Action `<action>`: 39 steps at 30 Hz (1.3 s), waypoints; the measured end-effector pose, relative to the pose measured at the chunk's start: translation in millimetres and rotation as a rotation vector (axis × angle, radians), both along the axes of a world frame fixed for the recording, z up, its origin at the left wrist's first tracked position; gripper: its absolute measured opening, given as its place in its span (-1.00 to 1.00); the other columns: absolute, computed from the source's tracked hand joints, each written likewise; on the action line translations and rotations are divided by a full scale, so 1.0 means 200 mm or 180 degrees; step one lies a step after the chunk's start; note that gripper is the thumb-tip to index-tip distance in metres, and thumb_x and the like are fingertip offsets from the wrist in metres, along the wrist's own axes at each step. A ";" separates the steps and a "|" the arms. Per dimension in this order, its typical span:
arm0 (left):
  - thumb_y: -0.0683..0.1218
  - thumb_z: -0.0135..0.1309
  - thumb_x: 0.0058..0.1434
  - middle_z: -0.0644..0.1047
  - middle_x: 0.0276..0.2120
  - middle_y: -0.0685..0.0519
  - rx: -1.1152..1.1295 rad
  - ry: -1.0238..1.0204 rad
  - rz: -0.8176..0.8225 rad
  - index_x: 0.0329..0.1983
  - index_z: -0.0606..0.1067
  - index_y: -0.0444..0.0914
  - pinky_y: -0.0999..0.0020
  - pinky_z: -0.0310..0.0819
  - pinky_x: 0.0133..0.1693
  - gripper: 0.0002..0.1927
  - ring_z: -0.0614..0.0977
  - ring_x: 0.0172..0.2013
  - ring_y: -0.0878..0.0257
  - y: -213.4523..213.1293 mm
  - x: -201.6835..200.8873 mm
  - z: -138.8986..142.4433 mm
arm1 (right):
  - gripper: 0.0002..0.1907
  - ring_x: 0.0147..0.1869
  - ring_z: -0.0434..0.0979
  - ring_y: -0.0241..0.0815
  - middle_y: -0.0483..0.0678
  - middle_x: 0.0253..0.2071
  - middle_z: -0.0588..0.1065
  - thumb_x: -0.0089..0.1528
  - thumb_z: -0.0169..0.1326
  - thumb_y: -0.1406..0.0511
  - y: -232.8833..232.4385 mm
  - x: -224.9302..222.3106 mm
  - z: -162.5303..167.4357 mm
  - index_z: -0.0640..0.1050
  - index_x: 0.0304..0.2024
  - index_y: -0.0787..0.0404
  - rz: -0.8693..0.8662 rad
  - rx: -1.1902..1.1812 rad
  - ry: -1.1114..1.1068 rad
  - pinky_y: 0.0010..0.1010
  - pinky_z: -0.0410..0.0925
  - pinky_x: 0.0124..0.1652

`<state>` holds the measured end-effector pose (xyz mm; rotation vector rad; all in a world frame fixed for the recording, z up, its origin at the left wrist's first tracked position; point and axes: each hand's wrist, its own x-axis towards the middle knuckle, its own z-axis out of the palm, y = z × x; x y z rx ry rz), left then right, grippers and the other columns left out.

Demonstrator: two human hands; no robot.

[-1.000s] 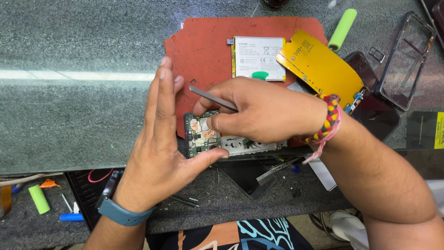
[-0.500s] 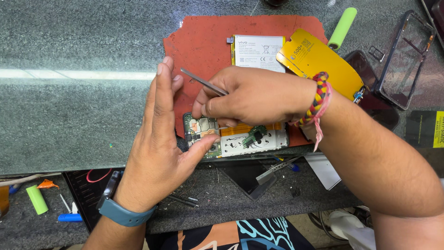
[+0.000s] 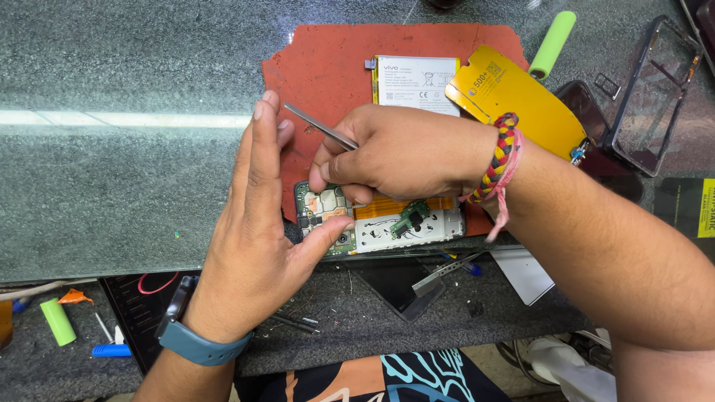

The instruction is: The person disassembles a smartphone on a workbench, using tweezers and a plastic pry tool to remove internal components such as the battery, camera module, and ribbon cables. They then clean the interior frame with a cloth and continue to scrape adhesive residue from the chassis.

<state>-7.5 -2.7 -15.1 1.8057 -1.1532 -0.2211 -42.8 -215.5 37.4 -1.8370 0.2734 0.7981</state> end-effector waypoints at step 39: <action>-0.09 0.48 0.04 0.01 0.54 -0.29 0.0026 0.0120 0.0053 0.56 -0.31 -0.26 0.12 0.42 0.36 0.33 0.35 0.46 -0.13 0.00 0.00 0.00 | -0.67 -0.26 0.60 -0.02 -0.04 -0.33 0.52 0.12 0.26 0.24 0.03 -0.11 0.04 0.71 -0.04 -0.04 0.0955 -0.1376 -0.2176 -0.17 0.40 -0.28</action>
